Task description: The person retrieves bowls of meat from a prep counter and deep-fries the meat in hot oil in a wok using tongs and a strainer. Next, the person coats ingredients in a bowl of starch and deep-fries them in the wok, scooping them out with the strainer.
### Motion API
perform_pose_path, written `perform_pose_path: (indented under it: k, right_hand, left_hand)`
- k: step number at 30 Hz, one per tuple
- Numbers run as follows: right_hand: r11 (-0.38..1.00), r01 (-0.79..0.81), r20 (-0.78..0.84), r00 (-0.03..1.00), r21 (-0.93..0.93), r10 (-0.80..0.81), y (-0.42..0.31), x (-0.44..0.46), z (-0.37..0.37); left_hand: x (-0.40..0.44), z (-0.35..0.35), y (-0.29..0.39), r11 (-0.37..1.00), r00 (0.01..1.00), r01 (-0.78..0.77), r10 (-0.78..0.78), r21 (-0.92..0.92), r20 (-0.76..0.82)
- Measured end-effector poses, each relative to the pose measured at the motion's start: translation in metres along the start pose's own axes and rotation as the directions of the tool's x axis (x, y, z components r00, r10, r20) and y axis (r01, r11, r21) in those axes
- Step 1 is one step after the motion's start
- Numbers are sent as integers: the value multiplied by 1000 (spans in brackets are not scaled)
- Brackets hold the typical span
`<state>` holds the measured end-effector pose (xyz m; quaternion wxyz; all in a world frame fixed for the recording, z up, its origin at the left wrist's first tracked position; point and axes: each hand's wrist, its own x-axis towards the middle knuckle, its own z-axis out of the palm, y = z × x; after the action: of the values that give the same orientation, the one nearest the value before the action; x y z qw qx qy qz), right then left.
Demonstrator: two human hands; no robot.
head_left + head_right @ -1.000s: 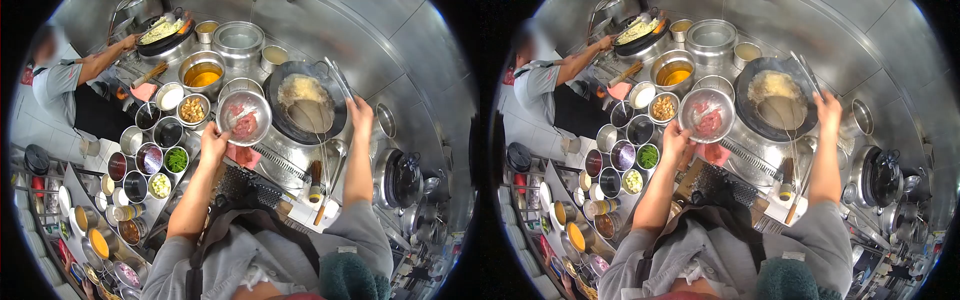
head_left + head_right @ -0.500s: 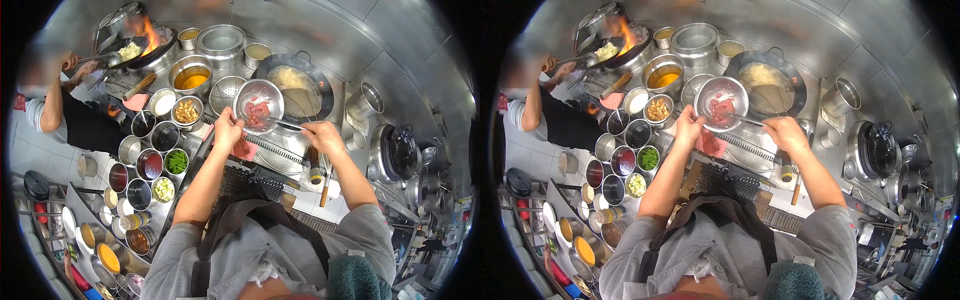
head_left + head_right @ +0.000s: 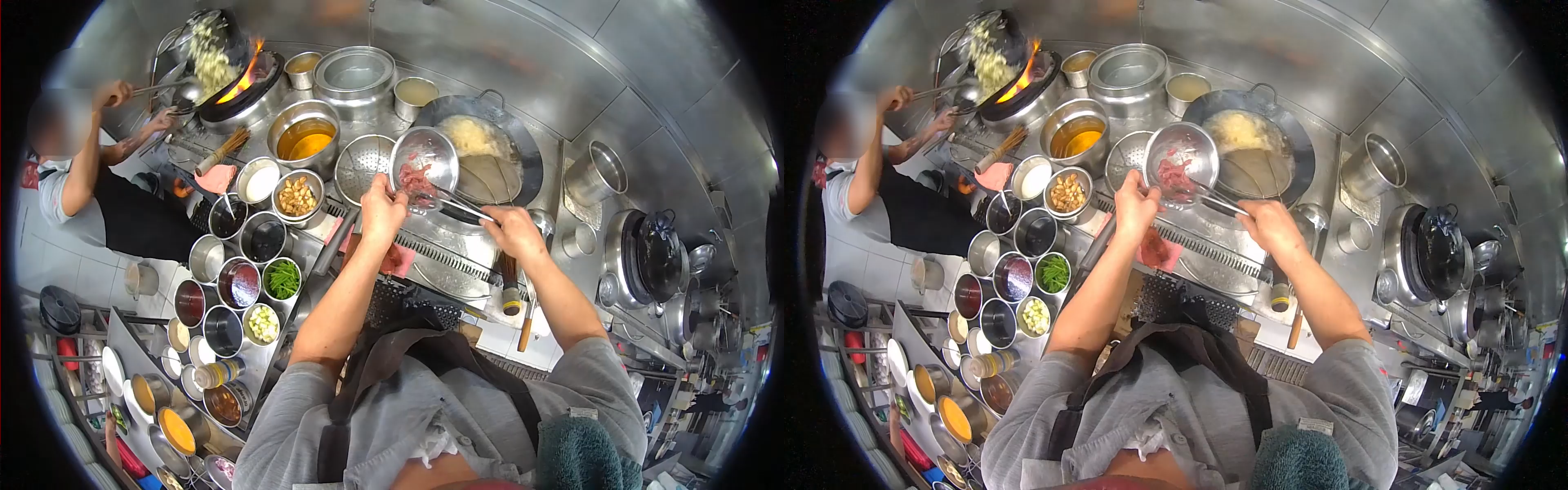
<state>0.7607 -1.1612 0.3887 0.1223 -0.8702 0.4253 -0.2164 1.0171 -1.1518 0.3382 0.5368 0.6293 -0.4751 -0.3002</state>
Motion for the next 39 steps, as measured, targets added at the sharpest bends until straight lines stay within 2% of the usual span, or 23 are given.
perform_pose_path:
  k: [1, 3, 6, 7, 8, 10, 12, 14, 15, 17, 18, 20, 21, 23, 25, 26, 29, 30, 31, 34, 37, 38, 39]
  right_hand:
    - [1000, -6, -1, 1000, 1, 6, 9, 7, -2]
    - [991, -69, 39, 997, -114, 74, 26, 29, -8]
    - [994, -33, -32, 999, -103, 30, 62, 61, -11]
    - [995, -10, -75, 997, -99, 2, 74, 73, -13]
    - [996, -25, -99, 995, -90, 16, 88, 85, -13]
    - [980, -141, -49, 990, -138, 136, 100, 112, -19]
    - [976, -153, -55, 988, -156, 146, 122, 138, -12]
    - [939, -232, 6, 970, -255, 241, 146, 161, 4]
    - [941, -227, 12, 971, -251, 238, 156, 170, 13]
    - [883, -352, -5, 929, -310, 369, 169, 179, 25]
    - [882, -353, -4, 929, -311, 370, 167, 178, 21]
    - [912, -387, -182, 915, -138, 361, 161, 172, 10]
    - [912, -387, -184, 915, -140, 360, 155, 168, 0]
    - [918, -397, -281, 883, -15, 377, 139, 155, -25]
    - [921, -385, -274, 882, 52, 384, 99, 130, -51]
    - [938, -334, -219, 913, 89, 346, 81, 112, -54]
    - [985, -134, -120, 982, 109, 147, 40, 79, -42]
    - [953, -254, -8, 966, 165, 259, 16, 78, -43]
    - [958, -241, 19, 970, 156, 241, 10, 78, -37]
    - [1000, 30, -3, 1000, 1, -30, 11, 75, -22]
    - [998, 57, -74, 995, -34, -59, 2, 70, -35]
    - [1000, -4, -59, 998, 6, 4, -1, 68, -42]
    - [1000, -2, -61, 998, 2, 2, -2, 69, -42]
  left_hand:
    - [6, 3, 1, 999, 999, 37, -38, 16, 18]
    - [20, 12, 1, 997, 997, 74, -75, 35, 31]
    - [45, 23, -7, 975, 975, 224, -224, 16, -2]
    - [55, 27, -15, 974, 974, 226, -226, 14, -15]
    - [64, 30, -24, 963, 962, 270, -271, -14, -30]
    - [77, 29, -29, 925, 928, 368, -372, -94, -30]
    - [85, 29, -35, 919, 924, 369, -379, -139, -49]
    - [86, 29, -36, 912, 925, 346, -371, -220, -81]
    - [86, 28, -37, 911, 923, 350, -375, -219, -87]
    - [84, 24, -39, 905, 928, 329, -363, -270, -85]
    - [82, 21, -36, 904, 928, 330, -364, -270, -83]
    - [77, 13, -30, 907, 930, 327, -359, -265, -81]
    - [75, 11, -29, 907, 931, 325, -357, -267, -80]
    - [72, 5, -28, 914, 938, 312, -339, -261, -67]
    - [66, 1, -22, 921, 944, 296, -322, -254, -68]
    - [64, -1, -20, 930, 951, 279, -303, -241, -67]
    - [56, 0, -19, 950, 977, 187, -207, -251, -55]
    - [53, 1, -17, 953, 986, 144, -162, -266, -45]
    - [49, 2, -12, 953, 987, 141, -156, -268, -34]
    - [41, -2, 5, 978, 995, 94, -96, -188, -2]
    - [37, -12, 13, 988, 996, 85, -86, -130, 1]
    - [36, -13, 15, 988, 997, 81, -82, -133, -2]
    - [36, -14, 15, 991, 997, 75, -75, -108, 6]
